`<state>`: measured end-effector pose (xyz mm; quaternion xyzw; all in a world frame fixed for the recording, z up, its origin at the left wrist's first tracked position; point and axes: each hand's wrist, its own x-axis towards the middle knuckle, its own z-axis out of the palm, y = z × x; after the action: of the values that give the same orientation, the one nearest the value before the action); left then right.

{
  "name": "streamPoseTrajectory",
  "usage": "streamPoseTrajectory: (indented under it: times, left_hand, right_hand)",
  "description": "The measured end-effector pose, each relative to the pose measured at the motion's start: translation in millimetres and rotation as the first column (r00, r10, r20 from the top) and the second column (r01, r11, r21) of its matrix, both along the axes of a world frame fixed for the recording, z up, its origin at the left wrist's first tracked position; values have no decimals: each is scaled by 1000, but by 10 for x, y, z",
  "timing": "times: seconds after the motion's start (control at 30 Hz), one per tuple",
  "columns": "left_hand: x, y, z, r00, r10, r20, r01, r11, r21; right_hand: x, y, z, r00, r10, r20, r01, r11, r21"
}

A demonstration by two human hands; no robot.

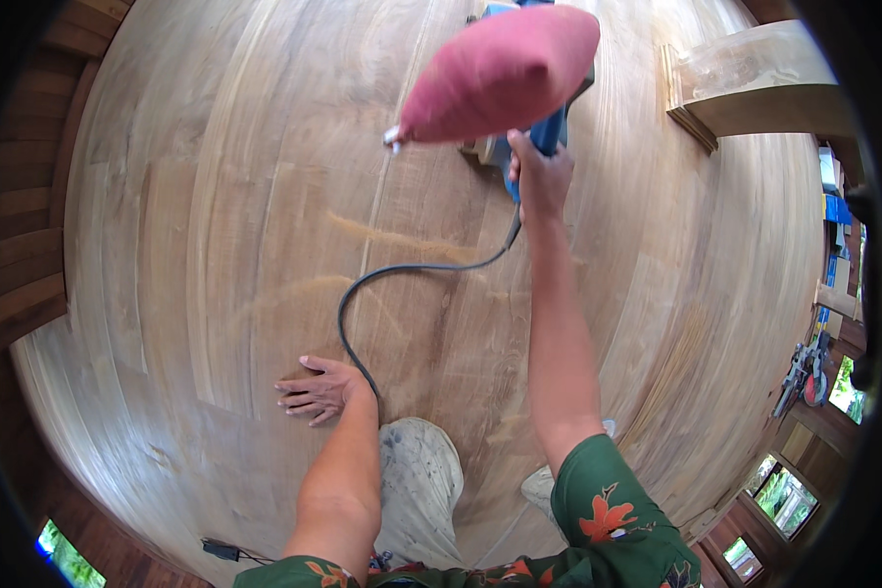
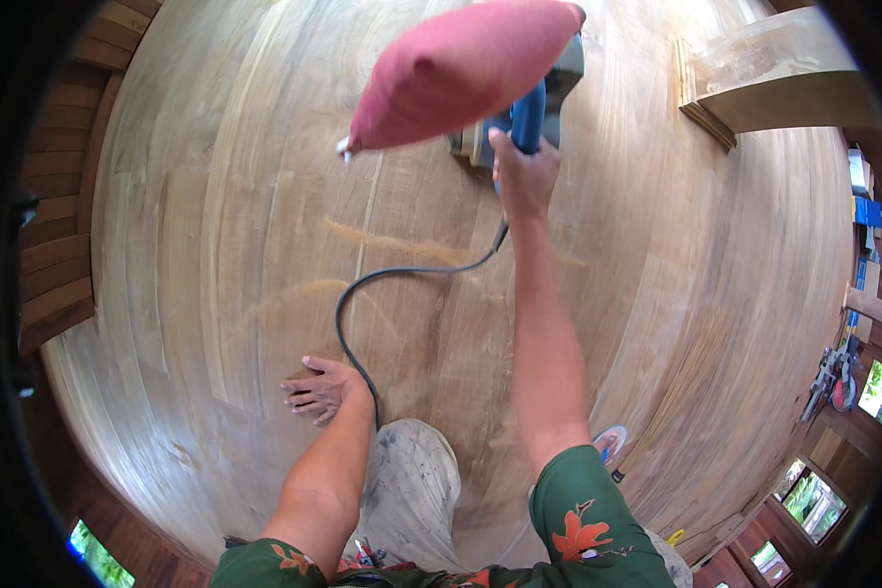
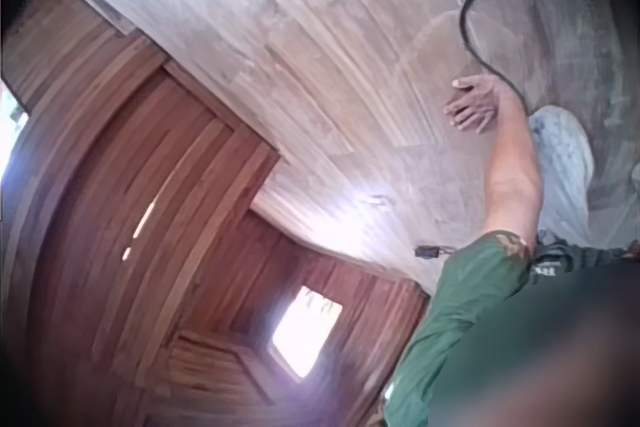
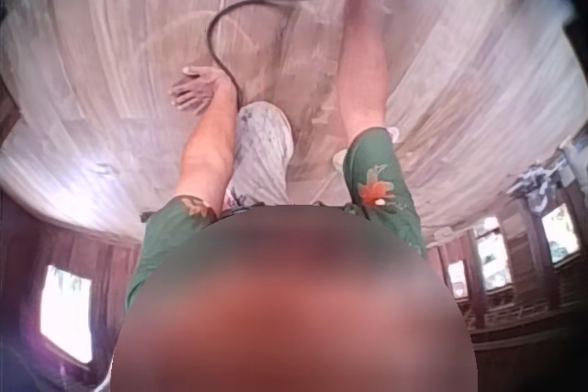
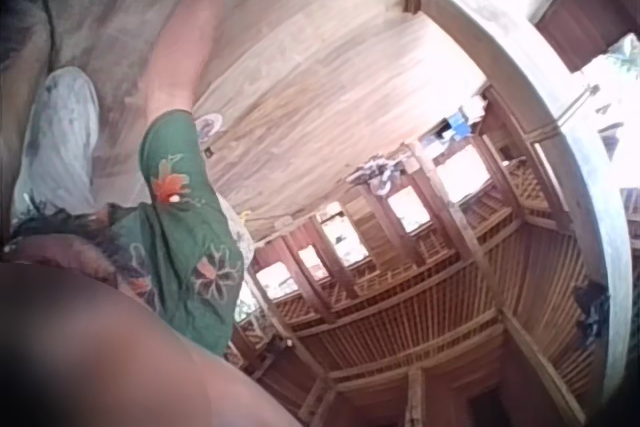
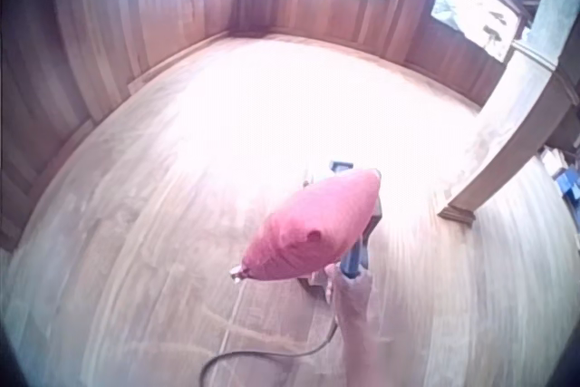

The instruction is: The person sweeps a wooden floor with a straw broom, then uses an electric sander to smooth the surface. The person moves across the floor on their knees, sweeping debris and sanding in sections.

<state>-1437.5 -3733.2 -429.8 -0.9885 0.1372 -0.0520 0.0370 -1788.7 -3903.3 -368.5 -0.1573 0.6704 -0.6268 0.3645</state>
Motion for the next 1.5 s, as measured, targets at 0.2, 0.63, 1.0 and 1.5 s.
streamPoseTrajectory:
  times: [0.2,0.63,1.0,1.5]
  left_hand:
    - [28,17,0,1000,-8,-17,9,999,39]
    - [68,57,-31,999,-33,-14,33,999,39]
    - [49,44,-25,999,-39,-18,40,999,7]
    - [57,42,-116,998,-19,53,20,999,-29]
  right_hand:
    - [-622,-1137,-119,997,62,-54,-63,997,-34]
    - [-839,-1249,-194,996,90,-21,-90,995,-41]
    - [-370,-545,-54,998,59,-30,-60,998,-35]
    - [473,1134,-39,996,3,-89,-1,1000,17]
